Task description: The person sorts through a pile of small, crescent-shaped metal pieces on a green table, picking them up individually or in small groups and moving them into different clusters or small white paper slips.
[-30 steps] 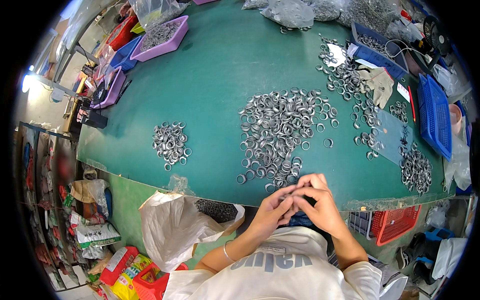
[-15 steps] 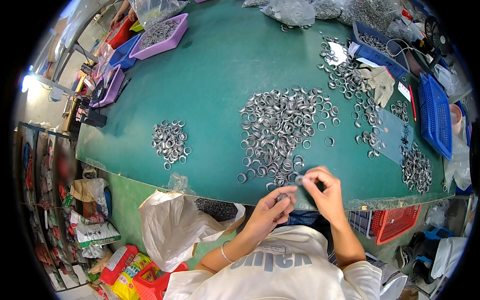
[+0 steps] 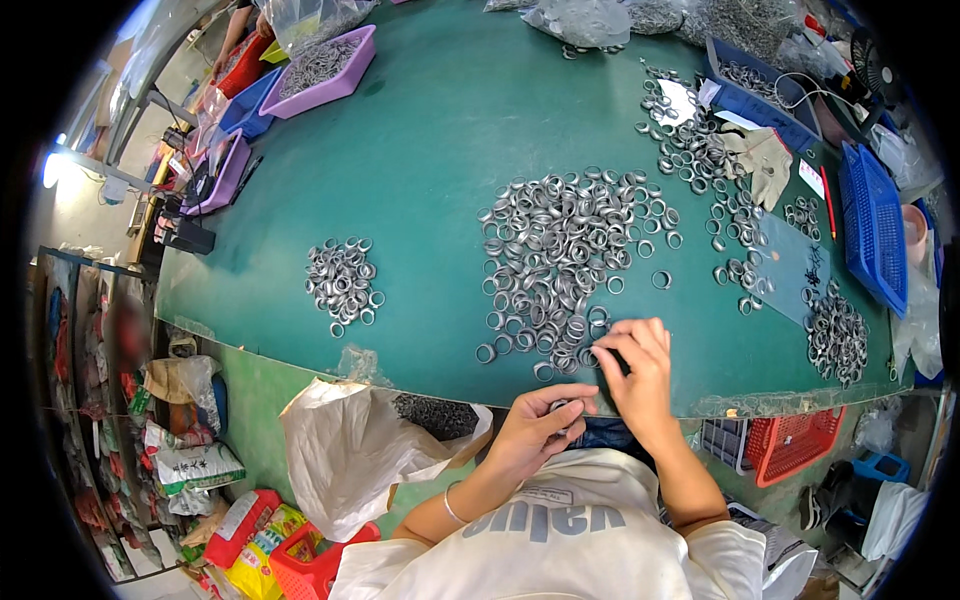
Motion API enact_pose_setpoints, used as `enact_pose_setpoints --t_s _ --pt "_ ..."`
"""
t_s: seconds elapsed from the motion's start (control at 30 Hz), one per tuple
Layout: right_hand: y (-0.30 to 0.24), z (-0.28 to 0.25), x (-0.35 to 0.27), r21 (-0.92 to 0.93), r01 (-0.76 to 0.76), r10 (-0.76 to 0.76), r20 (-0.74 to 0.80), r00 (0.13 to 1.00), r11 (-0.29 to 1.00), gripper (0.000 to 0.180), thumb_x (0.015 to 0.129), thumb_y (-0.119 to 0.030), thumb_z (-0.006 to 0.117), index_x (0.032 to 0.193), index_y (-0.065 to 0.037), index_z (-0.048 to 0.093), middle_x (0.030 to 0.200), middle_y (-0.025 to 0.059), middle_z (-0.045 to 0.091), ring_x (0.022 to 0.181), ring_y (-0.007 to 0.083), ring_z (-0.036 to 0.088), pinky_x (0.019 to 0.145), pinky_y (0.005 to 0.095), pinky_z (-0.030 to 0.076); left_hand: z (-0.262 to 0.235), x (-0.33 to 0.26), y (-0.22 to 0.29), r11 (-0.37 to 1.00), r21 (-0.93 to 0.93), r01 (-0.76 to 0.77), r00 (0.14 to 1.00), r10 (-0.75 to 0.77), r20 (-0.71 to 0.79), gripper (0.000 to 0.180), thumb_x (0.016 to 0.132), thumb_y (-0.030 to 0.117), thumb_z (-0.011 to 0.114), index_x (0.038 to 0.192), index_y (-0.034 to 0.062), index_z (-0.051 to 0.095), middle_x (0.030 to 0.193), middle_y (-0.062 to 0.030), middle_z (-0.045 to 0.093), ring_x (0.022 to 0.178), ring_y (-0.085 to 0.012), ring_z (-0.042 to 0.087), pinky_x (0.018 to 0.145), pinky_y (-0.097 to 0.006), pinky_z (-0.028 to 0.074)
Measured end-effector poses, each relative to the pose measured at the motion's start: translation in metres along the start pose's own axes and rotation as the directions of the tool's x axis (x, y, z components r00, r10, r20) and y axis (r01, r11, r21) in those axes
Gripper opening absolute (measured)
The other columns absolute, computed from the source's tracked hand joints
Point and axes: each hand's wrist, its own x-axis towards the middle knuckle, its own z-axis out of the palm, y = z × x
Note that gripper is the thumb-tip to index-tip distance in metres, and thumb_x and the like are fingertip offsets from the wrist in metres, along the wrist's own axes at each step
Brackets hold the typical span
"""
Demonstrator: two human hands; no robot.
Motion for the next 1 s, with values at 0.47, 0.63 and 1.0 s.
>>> enact_pose_setpoints --t_s 0.47,0.63,1.0 --pt "0.007 -0.003 -0.008 -0.053 0.076 -0.072 0.075 0.995 0.996 0.017 0.074 -0.012 0.071 0.088 -0.004 0.066 0.086 0.0061 0.058 0.082 0.0241 0.052 0.075 0.0358 0.037 -0.004 0.000 0.000 0.998 -0.052 0.018 0.999 -0.016 0.039 0.024 0.096 0.016 0.051 0.114 0.0009 0.060 0.066 -0.0012 0.048 0.051 -0.0057 0.036 0.040 -0.016 0.026" --pt "-0.011 -0.015 -0.019 0.561 -0.388 0.266 0.288 0.920 0.732 0.007 0.082 -0.001 0.061 0.084 0.002 0.067 0.081 0.0078 0.059 0.081 0.0183 0.053 0.071 0.0301 0.044 0.008 0.000 -0.001 0.997 -0.026 -0.079 0.992 0.076 -0.099 0.024 0.095 0.013 0.052 0.114 -0.0002 0.059 0.073 -0.0029 0.052 0.053 -0.0059 0.037 0.040 -0.016 0.027" --pt "-0.005 -0.031 -0.018 -0.073 -0.037 0.053 0.220 0.974 0.997 0.025 0.074 -0.009 0.070 0.097 -0.002 0.063 0.091 0.0106 0.055 0.083 0.0287 0.052 0.075 0.0389 0.040 -0.013 0.002 0.000 0.981 -0.174 0.082 0.996 -0.075 0.048 0.021 0.088 0.001 0.052 0.104 -0.0036 0.064 0.076 -0.0122 0.061 0.054 -0.0098 0.046 0.042 -0.021 0.033"
